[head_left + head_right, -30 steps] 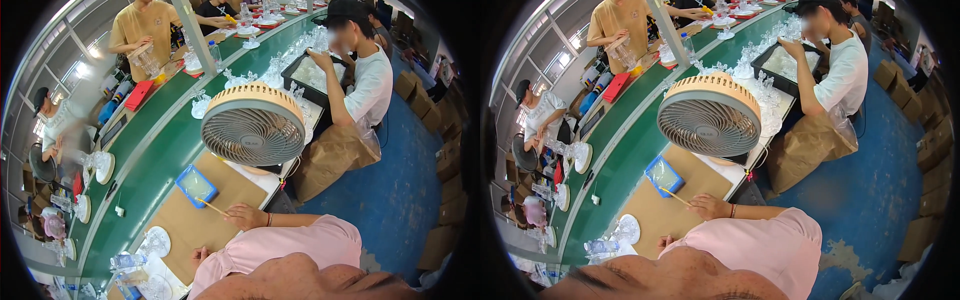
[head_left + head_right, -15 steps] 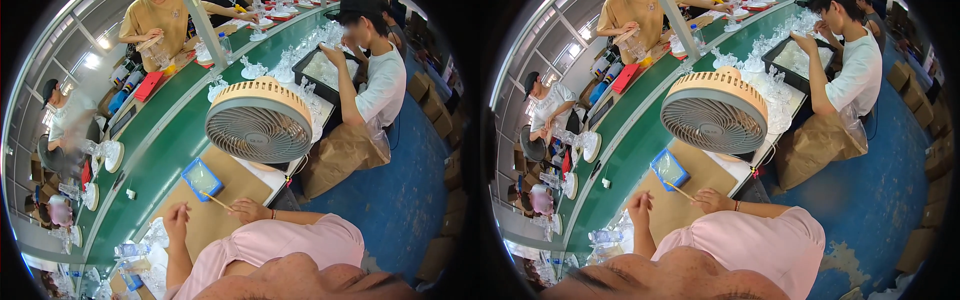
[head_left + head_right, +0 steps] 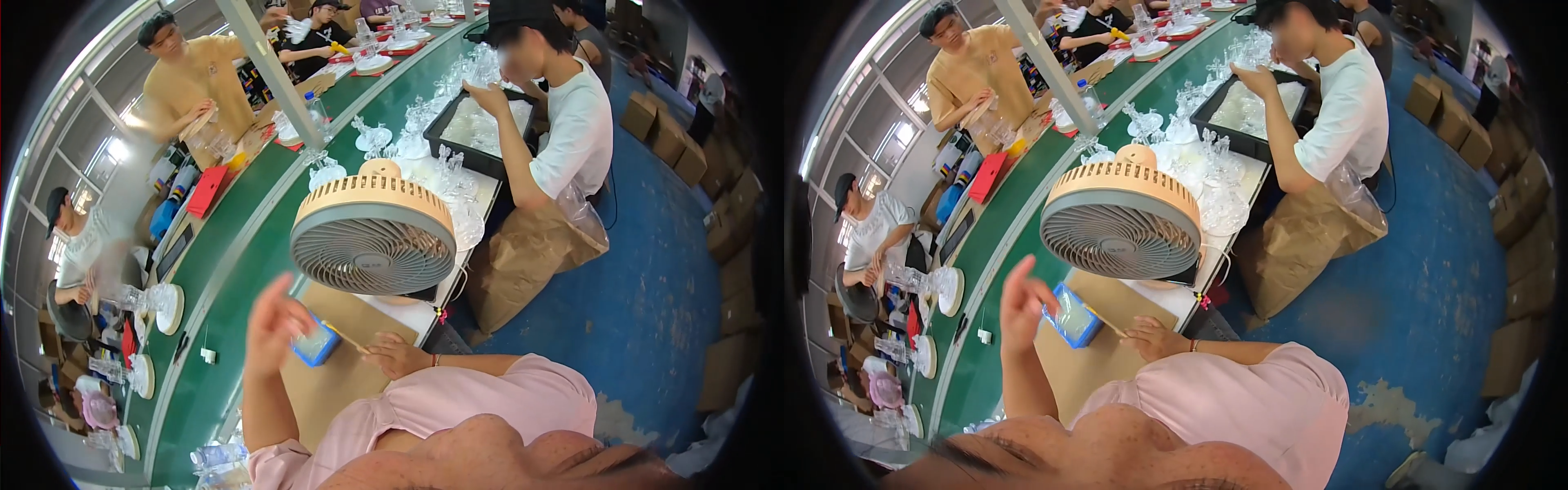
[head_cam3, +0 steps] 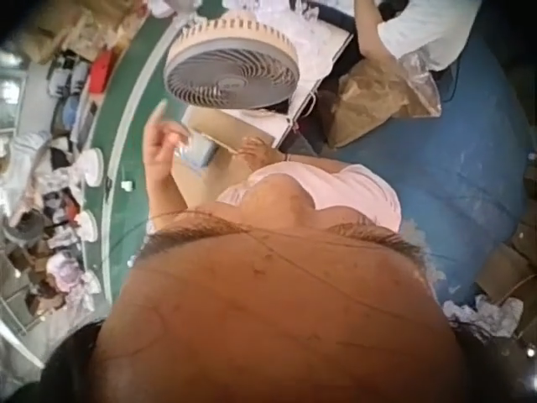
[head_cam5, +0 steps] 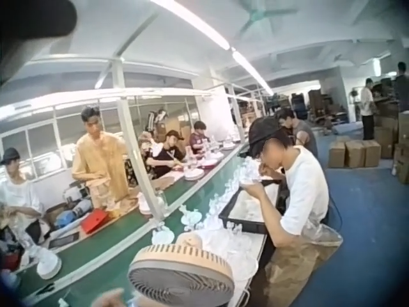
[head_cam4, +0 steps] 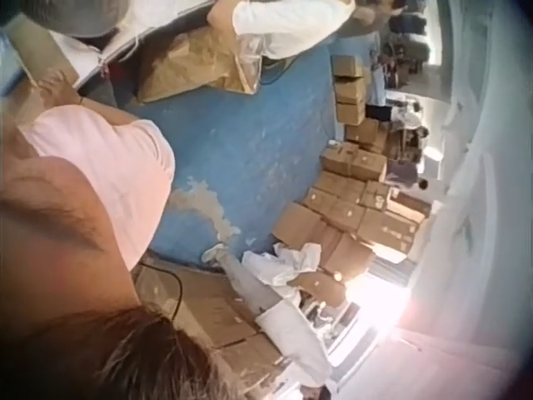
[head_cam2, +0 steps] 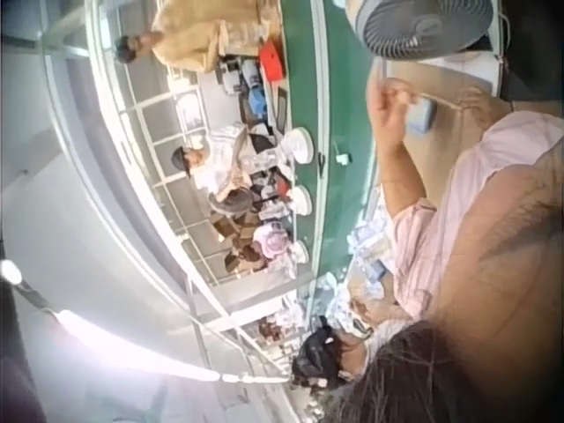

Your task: Applying glue to decorative crystal components with a brush on an assembly line.

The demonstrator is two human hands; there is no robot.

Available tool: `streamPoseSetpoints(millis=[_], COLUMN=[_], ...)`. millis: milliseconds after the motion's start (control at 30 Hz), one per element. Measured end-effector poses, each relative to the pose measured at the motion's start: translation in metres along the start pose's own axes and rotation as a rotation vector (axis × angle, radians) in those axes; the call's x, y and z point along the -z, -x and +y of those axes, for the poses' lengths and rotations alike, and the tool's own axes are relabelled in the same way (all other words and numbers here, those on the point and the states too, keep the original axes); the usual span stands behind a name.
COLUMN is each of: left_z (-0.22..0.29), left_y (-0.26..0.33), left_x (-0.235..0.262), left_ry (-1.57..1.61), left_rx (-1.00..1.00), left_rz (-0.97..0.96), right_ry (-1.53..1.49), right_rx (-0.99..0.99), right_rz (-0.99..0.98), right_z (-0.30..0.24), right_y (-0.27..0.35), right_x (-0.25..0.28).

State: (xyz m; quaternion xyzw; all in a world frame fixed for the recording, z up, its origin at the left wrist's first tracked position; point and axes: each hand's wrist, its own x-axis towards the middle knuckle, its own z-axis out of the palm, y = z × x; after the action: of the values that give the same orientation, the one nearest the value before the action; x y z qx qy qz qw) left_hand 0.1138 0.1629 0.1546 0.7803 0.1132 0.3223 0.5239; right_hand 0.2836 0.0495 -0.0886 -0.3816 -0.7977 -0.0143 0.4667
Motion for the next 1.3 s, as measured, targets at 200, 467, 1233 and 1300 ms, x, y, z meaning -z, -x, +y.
streamPoseSetpoints(millis=[200,467,1233,1300], left_z=[0.060,-0.032,-0.152,-0.151], left_y=[-0.038,-0.086,-0.171,-0.175], left_x=[-0.059,0.080,0.279,0.270], left_ry=[-0.260,0.109,0.820,0.836], left_rx=[0.123,0.144,-0.081,-0.086], left_rz=[-0.485,0.442,1.082,1.117], right_ry=[-0.290,-0.024,0.065,0.079], right_rx=[-0.145,-0.031,0.005,0.014], right_rz=[-0.182,-0.115,-0.137,-0.132], right_z=[0.013,-0.005,0.016,0.014], right_y=[0.029,0.001,0.031,0.030], right_x=[-0.021,-0.001,-0.023,-0.022])
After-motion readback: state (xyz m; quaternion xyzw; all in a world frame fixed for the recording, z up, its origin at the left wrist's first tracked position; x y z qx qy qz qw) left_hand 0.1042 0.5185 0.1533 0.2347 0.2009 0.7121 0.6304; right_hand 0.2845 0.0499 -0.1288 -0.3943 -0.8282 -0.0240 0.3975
